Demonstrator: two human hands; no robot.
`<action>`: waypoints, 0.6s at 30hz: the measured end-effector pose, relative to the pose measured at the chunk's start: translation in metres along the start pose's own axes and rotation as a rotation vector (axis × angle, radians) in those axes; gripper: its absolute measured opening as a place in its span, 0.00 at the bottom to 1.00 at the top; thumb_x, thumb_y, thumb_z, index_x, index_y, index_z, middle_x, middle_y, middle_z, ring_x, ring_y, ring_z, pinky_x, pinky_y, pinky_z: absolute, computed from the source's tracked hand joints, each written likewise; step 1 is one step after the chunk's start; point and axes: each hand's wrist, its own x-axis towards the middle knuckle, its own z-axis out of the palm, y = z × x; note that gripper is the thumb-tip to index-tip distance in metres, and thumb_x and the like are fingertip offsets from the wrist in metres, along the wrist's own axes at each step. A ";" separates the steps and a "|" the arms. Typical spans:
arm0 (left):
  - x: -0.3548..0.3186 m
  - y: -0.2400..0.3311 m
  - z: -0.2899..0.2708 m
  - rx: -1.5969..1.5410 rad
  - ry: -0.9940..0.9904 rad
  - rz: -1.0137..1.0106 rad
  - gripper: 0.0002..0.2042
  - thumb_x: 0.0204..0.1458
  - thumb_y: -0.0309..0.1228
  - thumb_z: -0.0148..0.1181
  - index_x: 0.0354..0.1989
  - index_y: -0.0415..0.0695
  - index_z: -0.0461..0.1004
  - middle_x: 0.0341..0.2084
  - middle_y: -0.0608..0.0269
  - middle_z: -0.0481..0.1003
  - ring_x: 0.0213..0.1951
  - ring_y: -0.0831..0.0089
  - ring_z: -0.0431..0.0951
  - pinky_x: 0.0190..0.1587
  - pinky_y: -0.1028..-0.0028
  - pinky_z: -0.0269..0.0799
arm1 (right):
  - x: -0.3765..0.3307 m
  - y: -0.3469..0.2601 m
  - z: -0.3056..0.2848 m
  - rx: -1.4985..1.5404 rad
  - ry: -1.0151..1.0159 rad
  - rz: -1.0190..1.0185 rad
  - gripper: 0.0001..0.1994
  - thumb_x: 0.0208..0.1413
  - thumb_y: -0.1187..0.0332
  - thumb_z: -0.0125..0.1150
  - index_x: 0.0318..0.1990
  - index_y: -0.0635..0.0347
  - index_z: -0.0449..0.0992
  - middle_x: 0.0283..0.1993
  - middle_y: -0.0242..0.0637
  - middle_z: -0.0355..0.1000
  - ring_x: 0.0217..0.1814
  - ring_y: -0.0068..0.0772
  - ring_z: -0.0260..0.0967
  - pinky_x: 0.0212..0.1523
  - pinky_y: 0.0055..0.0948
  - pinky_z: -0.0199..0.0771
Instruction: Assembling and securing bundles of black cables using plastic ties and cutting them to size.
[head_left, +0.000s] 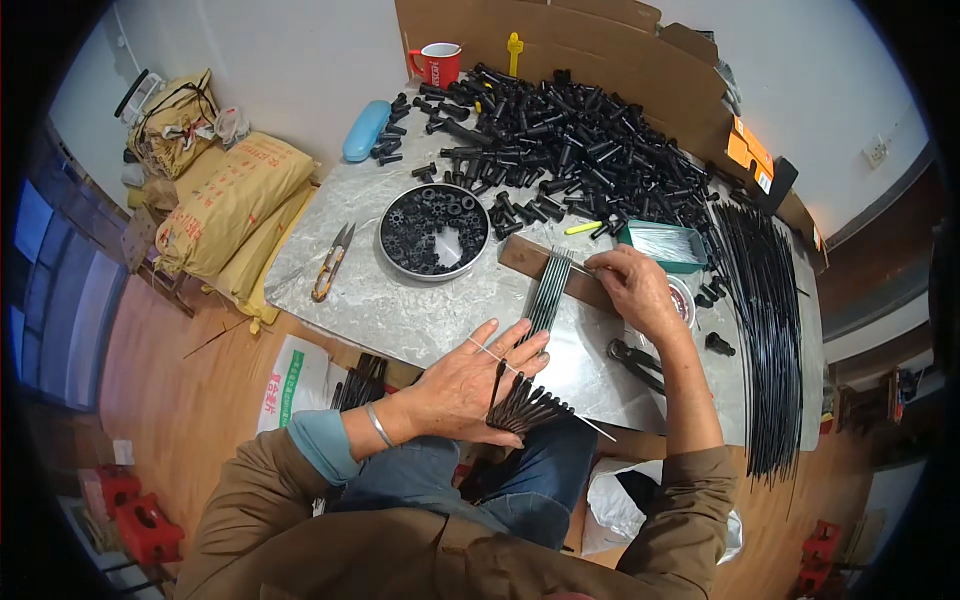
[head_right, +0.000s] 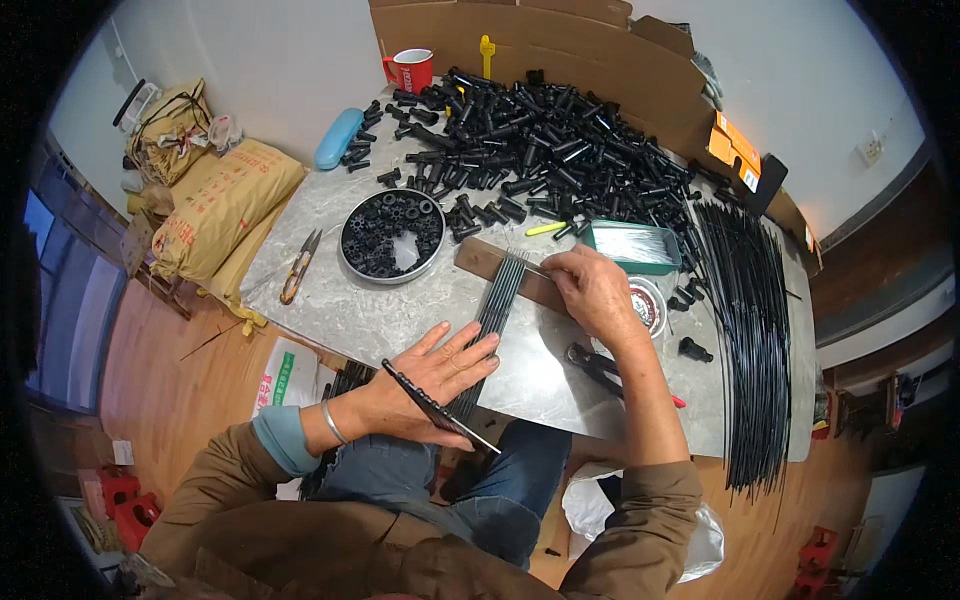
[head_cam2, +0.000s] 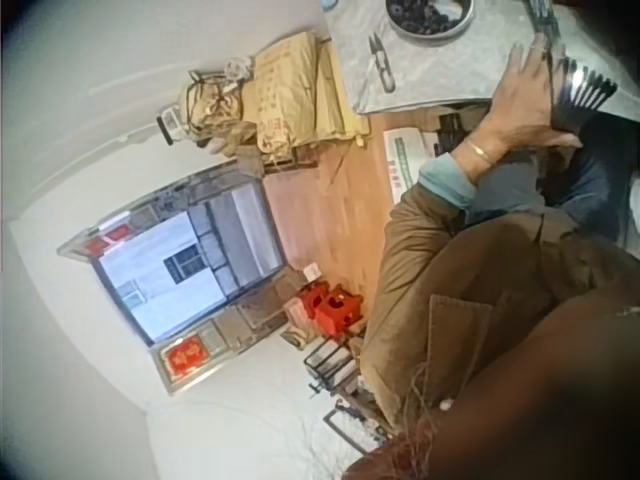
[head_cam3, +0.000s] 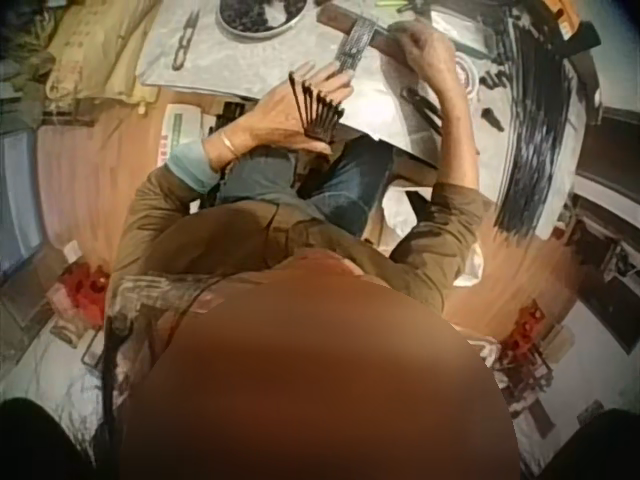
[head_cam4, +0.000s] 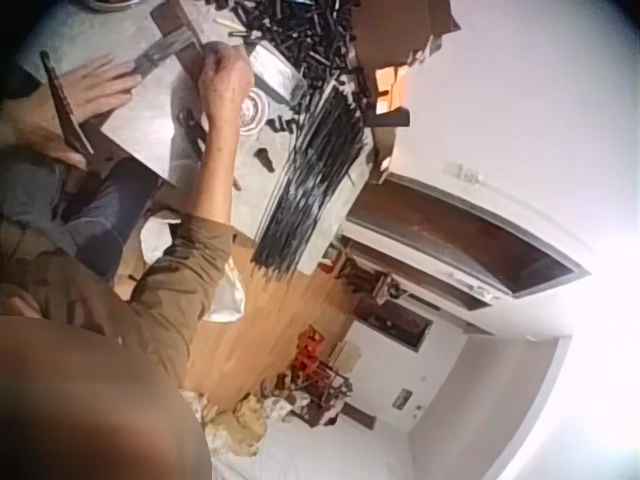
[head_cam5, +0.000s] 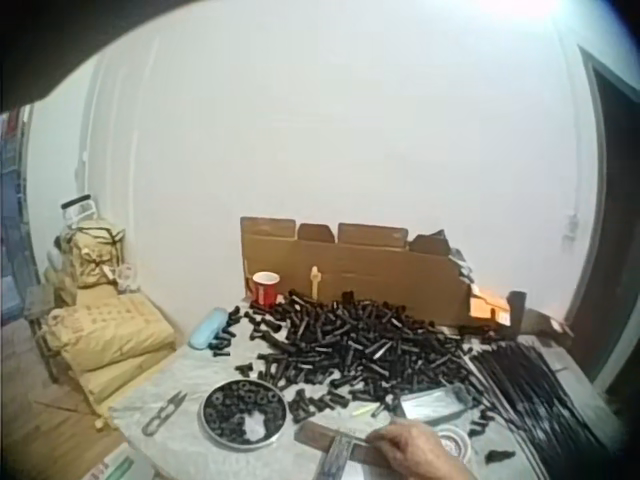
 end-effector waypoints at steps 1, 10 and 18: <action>-0.001 0.000 0.000 0.003 -0.002 0.003 0.46 0.39 0.59 0.65 0.62 0.39 0.60 0.66 0.49 0.53 0.68 0.52 0.51 0.67 0.51 0.46 | -0.001 0.000 -0.002 0.001 0.004 0.001 0.07 0.51 0.75 0.57 0.38 0.60 0.79 0.32 0.41 0.71 0.33 0.40 0.70 0.35 0.33 0.69; 0.002 0.000 -0.002 0.025 -0.018 0.020 0.47 0.40 0.62 0.62 0.63 0.38 0.59 0.66 0.47 0.53 0.68 0.50 0.50 0.66 0.50 0.47 | -0.004 0.003 -0.005 -0.008 0.025 -0.006 0.07 0.51 0.75 0.57 0.37 0.60 0.80 0.29 0.39 0.70 0.32 0.38 0.69 0.35 0.33 0.68; 0.002 0.003 -0.001 0.066 -0.052 -0.012 0.48 0.39 0.61 0.62 0.64 0.40 0.58 0.67 0.51 0.52 0.69 0.56 0.49 0.68 0.54 0.45 | -0.004 0.001 -0.002 -0.026 0.052 -0.028 0.07 0.50 0.72 0.57 0.34 0.57 0.81 0.30 0.41 0.72 0.35 0.45 0.71 0.37 0.40 0.70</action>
